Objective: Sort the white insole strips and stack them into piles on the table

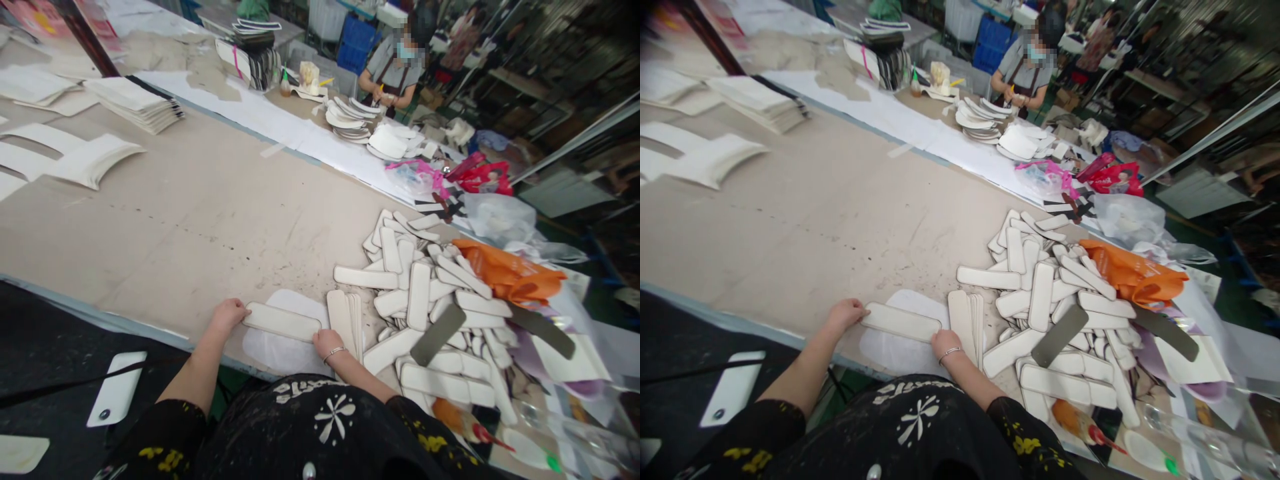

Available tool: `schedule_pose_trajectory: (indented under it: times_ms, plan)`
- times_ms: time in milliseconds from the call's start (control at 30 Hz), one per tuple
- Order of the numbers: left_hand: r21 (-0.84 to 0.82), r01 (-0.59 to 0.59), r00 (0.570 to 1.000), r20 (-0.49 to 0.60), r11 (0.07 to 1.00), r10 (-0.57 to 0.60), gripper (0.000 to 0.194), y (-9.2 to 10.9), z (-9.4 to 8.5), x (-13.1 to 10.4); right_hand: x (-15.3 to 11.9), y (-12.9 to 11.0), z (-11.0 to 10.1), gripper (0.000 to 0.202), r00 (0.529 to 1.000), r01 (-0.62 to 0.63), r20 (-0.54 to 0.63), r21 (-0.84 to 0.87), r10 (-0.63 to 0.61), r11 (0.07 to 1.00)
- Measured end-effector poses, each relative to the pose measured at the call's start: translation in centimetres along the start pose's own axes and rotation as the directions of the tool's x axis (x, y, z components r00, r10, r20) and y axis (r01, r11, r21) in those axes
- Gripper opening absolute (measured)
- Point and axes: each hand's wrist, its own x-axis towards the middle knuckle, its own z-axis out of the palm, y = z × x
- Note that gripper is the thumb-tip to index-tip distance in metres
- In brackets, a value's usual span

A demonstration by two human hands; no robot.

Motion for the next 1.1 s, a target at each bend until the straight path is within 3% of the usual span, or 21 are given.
schedule_pose_trajectory:
  times_ms: [333, 400, 433, 467, 500, 567, 600, 633, 700, 800, 900, 1033, 1100]
  plan:
    - [0.021, -0.019, 1.000, -0.013, 1.000, 0.019, 0.016, 0.1, 0.0, -0.2, -1.3, -0.1, -0.4, 0.037, 0.992, 0.062, -0.101, -0.108, -0.072, 0.992]
    - [0.021, -0.025, 1.000, -0.017, 0.999, 0.025, 0.016, 0.2, -0.1, -0.3, -2.1, -0.7, -0.4, 0.038, 0.976, 0.131, -0.157, -0.119, -0.149, 0.984]
    - [0.020, -0.027, 0.999, -0.019, 0.999, 0.028, 0.016, 0.2, -0.2, -0.4, -2.3, -1.3, -0.3, 0.037, 0.951, 0.226, -0.188, -0.125, -0.247, 0.966]
    - [0.019, -0.028, 0.999, -0.020, 0.999, 0.029, 0.016, 0.2, -0.2, -0.5, -2.4, -2.0, -0.2, 0.036, 0.900, 0.354, -0.216, -0.139, -0.377, 0.925]
    - [0.019, -0.028, 0.999, -0.021, 0.999, 0.029, 0.016, 0.3, -0.2, -0.5, -2.3, -2.8, 0.1, 0.040, 0.820, 0.496, -0.234, -0.163, -0.522, 0.853]
    - [0.025, -0.028, 0.999, -0.025, 0.999, 0.029, 0.017, 0.3, -0.2, -0.6, -1.7, -4.7, 0.7, 0.057, 0.616, 0.719, -0.218, -0.236, -0.757, 0.654]
    - [0.030, -0.027, 0.999, -0.028, 0.999, 0.028, 0.017, 0.3, -0.1, -0.6, -1.2, -5.7, 1.1, 0.065, 0.539, 0.775, -0.188, -0.271, -0.821, 0.571]
    - [0.036, -0.026, 0.999, -0.030, 0.999, 0.028, 0.017, 0.3, -0.1, -0.7, -0.7, -6.6, 1.4, 0.070, 0.488, 0.804, -0.156, -0.302, -0.859, 0.512]
    - [0.048, -0.023, 0.999, -0.032, 0.999, 0.025, 0.018, 0.3, 0.0, -0.7, 0.3, -8.0, 1.9, 0.075, 0.454, 0.816, -0.115, -0.346, -0.884, 0.464]
    - [0.062, -0.022, 0.999, -0.028, 0.998, 0.024, 0.019, 0.3, 0.0, -0.7, 1.3, -7.9, 1.9, 0.079, 0.486, 0.788, -0.120, -0.368, -0.865, 0.494]
    - [0.062, -0.018, 1.000, -0.025, 0.998, 0.019, 0.020, 0.4, 0.0, -0.6, 1.6, -4.7, 1.8, 0.078, 0.542, 0.755, -0.148, -0.347, -0.827, 0.557]
    - [0.026, -0.003, 0.999, -0.047, 1.000, 0.005, 0.019, 0.5, 0.1, -0.5, 1.4, 1.0, 2.7, 0.080, 0.692, 0.629, -0.204, -0.300, -0.692, 0.717]
    - [0.009, -0.001, 0.997, -0.078, 1.000, 0.002, 0.017, 0.5, 0.2, -0.7, 1.3, 2.8, 3.6, 0.080, 0.740, 0.561, -0.238, -0.298, -0.629, 0.773]
